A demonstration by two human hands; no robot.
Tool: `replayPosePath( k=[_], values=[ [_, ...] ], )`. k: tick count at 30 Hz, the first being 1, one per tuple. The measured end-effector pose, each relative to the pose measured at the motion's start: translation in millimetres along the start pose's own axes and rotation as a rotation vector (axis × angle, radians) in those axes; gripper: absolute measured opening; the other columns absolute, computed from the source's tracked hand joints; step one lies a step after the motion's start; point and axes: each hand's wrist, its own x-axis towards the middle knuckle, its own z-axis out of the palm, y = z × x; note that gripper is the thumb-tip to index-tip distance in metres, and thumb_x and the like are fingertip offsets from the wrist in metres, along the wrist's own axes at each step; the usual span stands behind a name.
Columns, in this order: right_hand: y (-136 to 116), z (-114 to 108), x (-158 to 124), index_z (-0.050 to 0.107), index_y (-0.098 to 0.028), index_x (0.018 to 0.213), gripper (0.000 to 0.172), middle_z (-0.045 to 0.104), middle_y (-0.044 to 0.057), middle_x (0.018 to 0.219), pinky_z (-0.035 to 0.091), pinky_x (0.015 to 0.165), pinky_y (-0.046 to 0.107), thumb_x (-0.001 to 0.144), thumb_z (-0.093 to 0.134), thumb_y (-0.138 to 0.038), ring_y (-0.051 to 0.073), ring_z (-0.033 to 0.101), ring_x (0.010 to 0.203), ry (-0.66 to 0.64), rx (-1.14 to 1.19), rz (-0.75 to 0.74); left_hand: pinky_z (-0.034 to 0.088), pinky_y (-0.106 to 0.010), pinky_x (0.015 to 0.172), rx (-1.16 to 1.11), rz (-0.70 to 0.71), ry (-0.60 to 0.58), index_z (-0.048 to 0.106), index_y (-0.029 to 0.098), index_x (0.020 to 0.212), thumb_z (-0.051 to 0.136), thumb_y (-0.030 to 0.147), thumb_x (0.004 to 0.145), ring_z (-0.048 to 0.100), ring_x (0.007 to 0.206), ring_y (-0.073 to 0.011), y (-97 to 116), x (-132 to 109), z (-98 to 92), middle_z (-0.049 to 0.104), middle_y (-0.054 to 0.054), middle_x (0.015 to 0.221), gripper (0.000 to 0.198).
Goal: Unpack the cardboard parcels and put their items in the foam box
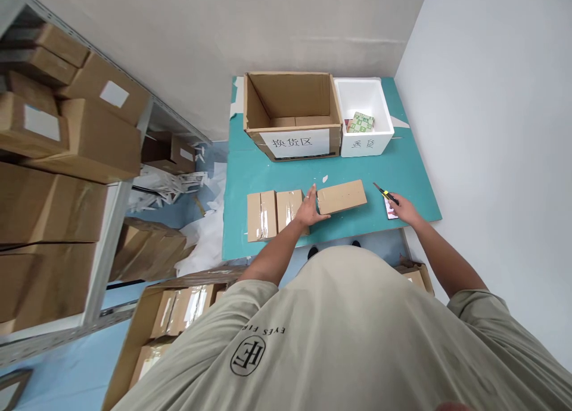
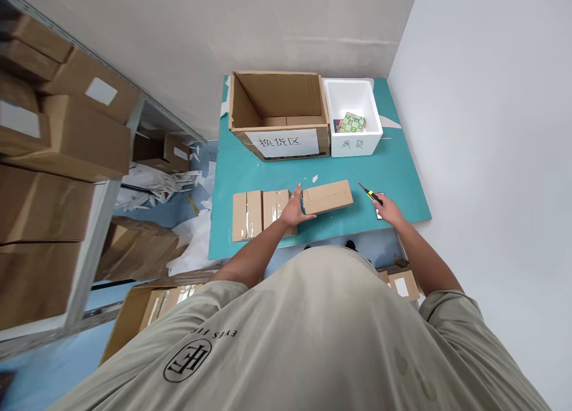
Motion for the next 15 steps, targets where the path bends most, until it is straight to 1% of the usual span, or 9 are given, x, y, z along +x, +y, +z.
replayPosePath(
  k=[2,3,5,7,9,11,12,13,15],
  values=[
    [1.7,10.2,-0.2,0.067,-0.021,0.158,0.061,0.081,0.007,0.101,0.062,0.066,0.028,0.113,0.058,-0.06,0.019,0.073,0.072,-0.023,0.12,0.038,0.029,-0.066,0.145,0.046,0.007,0.017,0.012,0.018,0.189,0.102,0.077,0.072,0.026,0.179,-0.0516,6.6,0.5,-0.4,0.029,-0.029,0.191,0.159],
    [1.3,13.7,-0.2,0.066,-0.021,0.159,0.06,0.08,0.006,0.099,0.061,0.065,0.027,0.113,0.058,-0.058,0.018,0.071,0.069,-0.028,0.142,0.043,0.03,-0.065,0.145,0.062,0.006,0.018,0.014,0.019,0.189,0.1,0.077,0.074,0.028,0.179,-0.0507,10.4,1.0,-0.1,0.03,-0.029,0.19,0.155],
    [-2.7,17.3,-0.6,0.066,-0.02,0.16,0.057,0.081,0.006,0.102,0.061,0.068,0.028,0.114,0.057,-0.052,0.017,0.071,0.069,-0.036,0.108,0.025,0.032,-0.064,0.144,0.084,-0.004,0.006,0.019,0.02,0.189,0.099,0.076,0.077,0.034,0.176,-0.0495,17.5,2.4,0.7,0.034,-0.028,0.188,0.148],
    [-12.5,18.4,-1.5,0.067,-0.02,0.16,0.052,0.084,0.01,0.113,0.063,0.076,0.031,0.115,0.056,-0.044,0.02,0.076,0.079,-0.052,-0.022,-0.028,0.035,-0.063,0.144,0.102,-0.005,-0.018,0.023,0.02,0.187,0.102,0.072,0.075,0.038,0.174,-0.0496,22.8,3.7,0.8,0.038,-0.028,0.186,0.147],
    [-29.5,20.0,-3.3,0.069,-0.021,0.16,0.049,0.085,0.014,0.131,0.063,0.087,0.034,0.116,0.056,-0.037,0.026,0.08,0.101,-0.081,-0.22,-0.105,0.037,-0.063,0.142,0.12,0.007,-0.036,0.027,0.019,0.185,0.106,0.064,0.071,0.042,0.171,-0.05,25.4,4.5,-0.1,0.041,-0.028,0.182,0.146],
    [-53.3,24.2,-5.9,0.069,-0.026,0.164,0.05,0.08,0.014,0.15,0.06,0.097,0.036,0.117,0.055,-0.035,0.031,0.077,0.125,-0.128,-0.426,-0.192,0.04,-0.062,0.141,0.131,0.02,-0.037,0.032,0.017,0.182,0.107,0.053,0.07,0.046,0.167,-0.0496,26.0,4.4,-1.2,0.044,-0.028,0.179,0.139],
    [-67.0,27.4,-7.5,0.067,-0.028,0.167,0.051,0.076,0.013,0.158,0.059,0.1,0.037,0.118,0.054,-0.035,0.032,0.075,0.132,-0.161,-0.513,-0.231,0.041,-0.062,0.141,0.133,0.025,-0.029,0.035,0.017,0.18,0.106,0.048,0.071,0.048,0.166,-0.0492,25.9,4.1,-1.6,0.046,-0.027,0.176,0.134],
    [-81.3,30.8,-9.2,0.064,-0.03,0.169,0.052,0.074,0.013,0.161,0.059,0.1,0.037,0.119,0.052,-0.037,0.033,0.074,0.135,-0.195,-0.589,-0.261,0.042,-0.062,0.14,0.132,0.03,-0.018,0.038,0.017,0.178,0.105,0.043,0.072,0.05,0.164,-0.0488,25.6,3.9,-1.8,0.048,-0.027,0.174,0.129],
    [-109.5,37.1,-13.0,0.06,-0.033,0.174,0.054,0.074,0.013,0.159,0.057,0.099,0.038,0.122,0.048,-0.042,0.033,0.074,0.133,-0.243,-0.716,-0.303,0.044,-0.063,0.138,0.126,0.046,0.002,0.042,0.017,0.174,0.103,0.037,0.073,0.053,0.16,-0.048,25.2,3.5,-1.6,0.054,-0.025,0.168,0.119]
  ],
)
